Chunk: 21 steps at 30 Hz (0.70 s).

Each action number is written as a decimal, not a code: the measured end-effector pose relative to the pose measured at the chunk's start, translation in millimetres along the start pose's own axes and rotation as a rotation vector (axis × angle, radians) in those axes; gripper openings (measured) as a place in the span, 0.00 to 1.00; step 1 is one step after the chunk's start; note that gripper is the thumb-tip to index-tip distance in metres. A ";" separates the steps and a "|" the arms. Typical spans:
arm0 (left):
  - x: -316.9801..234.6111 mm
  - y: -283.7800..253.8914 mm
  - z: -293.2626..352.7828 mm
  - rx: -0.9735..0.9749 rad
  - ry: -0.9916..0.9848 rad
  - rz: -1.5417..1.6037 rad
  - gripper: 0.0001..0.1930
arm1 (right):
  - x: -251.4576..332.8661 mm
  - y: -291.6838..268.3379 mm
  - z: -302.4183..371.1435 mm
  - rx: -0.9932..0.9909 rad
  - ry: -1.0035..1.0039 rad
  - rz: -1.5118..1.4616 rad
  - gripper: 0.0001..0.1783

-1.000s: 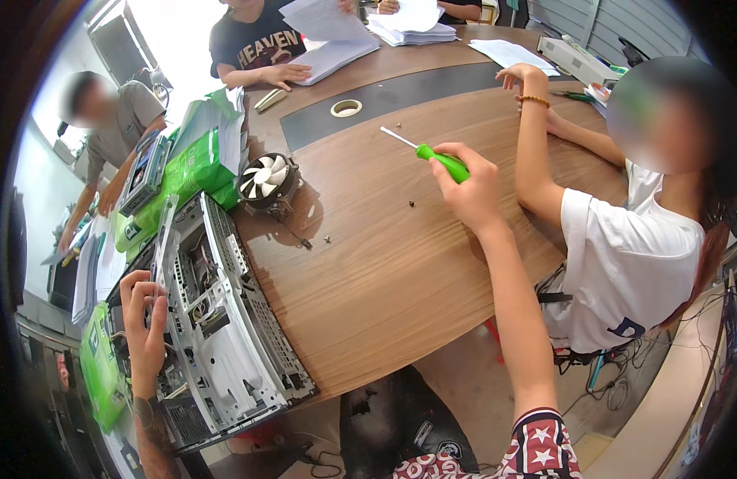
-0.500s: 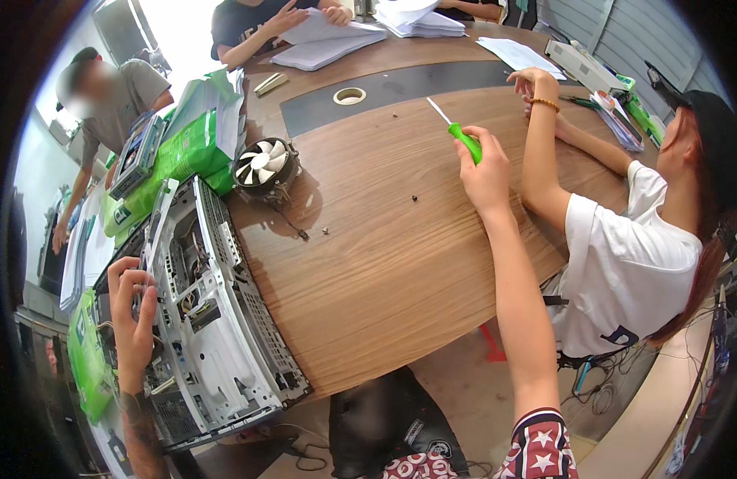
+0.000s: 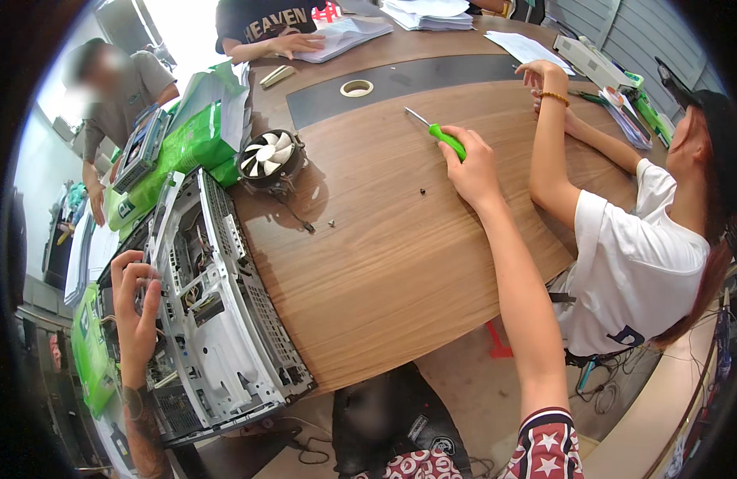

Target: The person disassembles a computer case by using a screwdriver to remove screws from the internal chassis and lifting out a plastic component.

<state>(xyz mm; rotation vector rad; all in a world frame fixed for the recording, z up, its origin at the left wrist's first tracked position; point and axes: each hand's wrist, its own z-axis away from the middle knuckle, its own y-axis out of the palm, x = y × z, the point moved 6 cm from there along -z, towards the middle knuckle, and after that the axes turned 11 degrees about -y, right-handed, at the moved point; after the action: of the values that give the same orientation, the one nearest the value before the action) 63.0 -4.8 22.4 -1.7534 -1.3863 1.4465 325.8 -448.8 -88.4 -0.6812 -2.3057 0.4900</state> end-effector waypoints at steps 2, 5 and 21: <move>0.6 -0.7 0.0 -0.005 0.004 -0.010 0.10 | 3.6 -0.2 -0.3 -0.003 -0.024 0.000 0.14; 0.2 -2.0 0.4 -0.010 0.010 -0.018 0.10 | 5.8 1.0 -0.8 0.021 0.001 -0.010 0.14; -4.4 -2.5 1.6 -0.006 0.003 -0.007 0.09 | 12.2 -1.3 0.0 0.011 -0.043 0.011 0.13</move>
<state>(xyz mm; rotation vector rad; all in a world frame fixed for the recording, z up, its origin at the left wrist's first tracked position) 60.8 -8.1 25.9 -1.7520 -1.3950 1.4375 317.6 -442.6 -81.6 -0.6842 -2.3385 0.5269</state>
